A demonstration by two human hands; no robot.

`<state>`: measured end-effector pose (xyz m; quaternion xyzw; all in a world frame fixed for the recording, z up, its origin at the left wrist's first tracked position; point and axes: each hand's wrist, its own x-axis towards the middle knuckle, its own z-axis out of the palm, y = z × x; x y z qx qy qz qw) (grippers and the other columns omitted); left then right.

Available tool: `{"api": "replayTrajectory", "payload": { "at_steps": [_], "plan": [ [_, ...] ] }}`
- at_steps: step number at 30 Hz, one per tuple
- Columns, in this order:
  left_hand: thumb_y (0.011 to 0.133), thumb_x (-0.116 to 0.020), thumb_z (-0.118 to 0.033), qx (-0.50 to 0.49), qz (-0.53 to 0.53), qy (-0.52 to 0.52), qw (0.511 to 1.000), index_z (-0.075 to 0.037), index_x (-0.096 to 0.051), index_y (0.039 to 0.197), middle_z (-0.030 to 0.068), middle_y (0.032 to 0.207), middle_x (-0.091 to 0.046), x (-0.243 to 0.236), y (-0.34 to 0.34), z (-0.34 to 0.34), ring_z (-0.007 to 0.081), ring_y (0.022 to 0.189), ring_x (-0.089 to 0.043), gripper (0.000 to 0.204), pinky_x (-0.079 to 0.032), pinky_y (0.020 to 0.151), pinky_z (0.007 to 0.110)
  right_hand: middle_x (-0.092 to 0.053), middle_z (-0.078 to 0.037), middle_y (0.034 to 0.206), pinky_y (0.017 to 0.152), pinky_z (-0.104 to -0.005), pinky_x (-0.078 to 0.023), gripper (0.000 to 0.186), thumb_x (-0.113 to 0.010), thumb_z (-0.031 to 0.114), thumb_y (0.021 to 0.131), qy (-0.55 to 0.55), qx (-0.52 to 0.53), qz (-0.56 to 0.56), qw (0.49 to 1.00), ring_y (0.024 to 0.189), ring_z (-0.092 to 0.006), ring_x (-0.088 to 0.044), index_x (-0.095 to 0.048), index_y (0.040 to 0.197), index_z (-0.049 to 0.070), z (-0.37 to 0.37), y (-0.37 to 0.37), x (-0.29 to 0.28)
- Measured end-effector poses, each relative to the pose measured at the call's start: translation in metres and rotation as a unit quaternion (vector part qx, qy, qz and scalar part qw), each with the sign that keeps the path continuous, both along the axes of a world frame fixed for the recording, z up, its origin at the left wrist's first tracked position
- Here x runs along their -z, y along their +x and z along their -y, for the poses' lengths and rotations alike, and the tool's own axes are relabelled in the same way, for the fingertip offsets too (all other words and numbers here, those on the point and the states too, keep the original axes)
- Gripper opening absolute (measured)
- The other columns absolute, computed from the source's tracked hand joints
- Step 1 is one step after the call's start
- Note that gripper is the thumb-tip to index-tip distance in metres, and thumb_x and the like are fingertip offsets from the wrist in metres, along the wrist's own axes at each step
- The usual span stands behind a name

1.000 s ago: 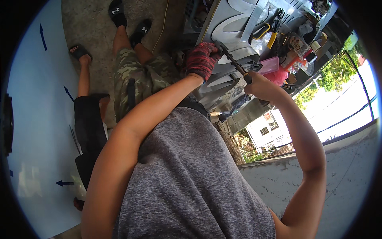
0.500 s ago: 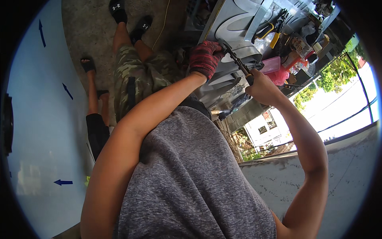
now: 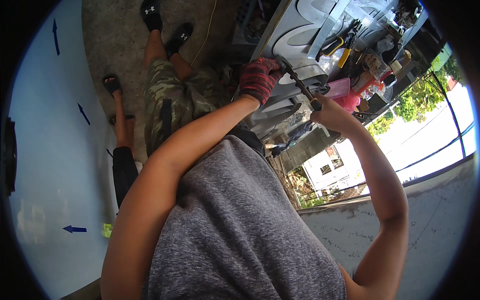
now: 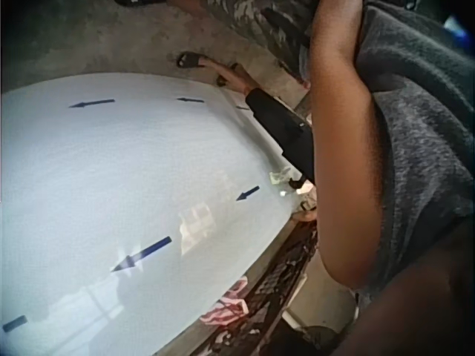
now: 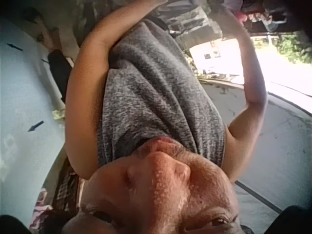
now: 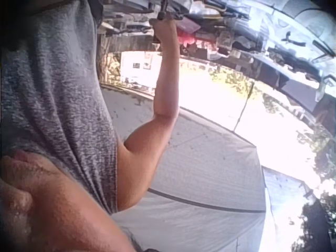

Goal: Fabricating and assembling metal channel letters for a sign.

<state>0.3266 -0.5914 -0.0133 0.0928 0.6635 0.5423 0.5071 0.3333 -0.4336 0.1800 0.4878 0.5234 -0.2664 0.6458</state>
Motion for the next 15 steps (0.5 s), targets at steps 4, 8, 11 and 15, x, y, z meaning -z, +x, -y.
{"api": "replayTrajectory", "payload": {
  "at_steps": [4,8,11,15],
  "plan": [
    [0.071,-0.078,-0.015,-0.017,0.017,0.004,1.0,-0.007,-0.074,0.088,0.0097,0.096,-0.07,-0.001,0.0,0.0,0.0279,0.094,-0.066,0.019,-0.05,0.087,0.037,-0.065,-0.013,0.089,0.073,-0.0335,-0.048,0.05,-0.066,0.016,0.074,0.029,0.076,-0.003,0.997,0.081,-0.0207,-0.063,-0.055,0.119,-0.005,-0.003,0.006,-0.002],
    [0.07,-0.079,-0.012,-0.027,-0.002,0.005,1.0,-0.007,-0.073,0.087,0.0096,0.096,-0.07,-0.001,0.0,0.001,0.0279,0.094,-0.066,0.019,-0.051,0.087,0.037,-0.061,-0.007,0.08,0.065,-0.0305,-0.047,0.039,-0.066,0.017,0.074,0.028,0.129,0.06,0.989,0.071,-0.0144,-0.058,-0.058,0.108,-0.001,-0.01,0.003,-0.005],
    [0.07,-0.079,-0.012,-0.024,-0.003,0.004,1.0,-0.007,-0.073,0.087,0.0094,0.097,-0.07,-0.001,0.0,0.001,0.0276,0.094,-0.066,0.019,-0.051,0.087,0.037,-0.061,-0.006,0.079,0.063,-0.0307,-0.046,0.037,-0.066,0.018,0.075,0.048,0.148,0.065,0.986,0.068,-0.0138,-0.058,-0.059,0.106,0.0,-0.011,0.002,-0.009],
    [0.069,-0.08,-0.013,-0.017,-0.011,-0.003,1.0,-0.007,-0.073,0.087,0.009,0.097,-0.07,-0.001,0.001,0.001,0.027,0.094,-0.066,0.02,-0.051,0.087,0.036,-0.065,-0.009,0.092,0.064,-0.0296,-0.048,0.052,-0.071,0.019,0.074,0.011,0.116,0.082,0.99,0.071,-0.0147,-0.06,-0.057,0.121,0.001,-0.008,0.006,-0.001]
  ]
}}
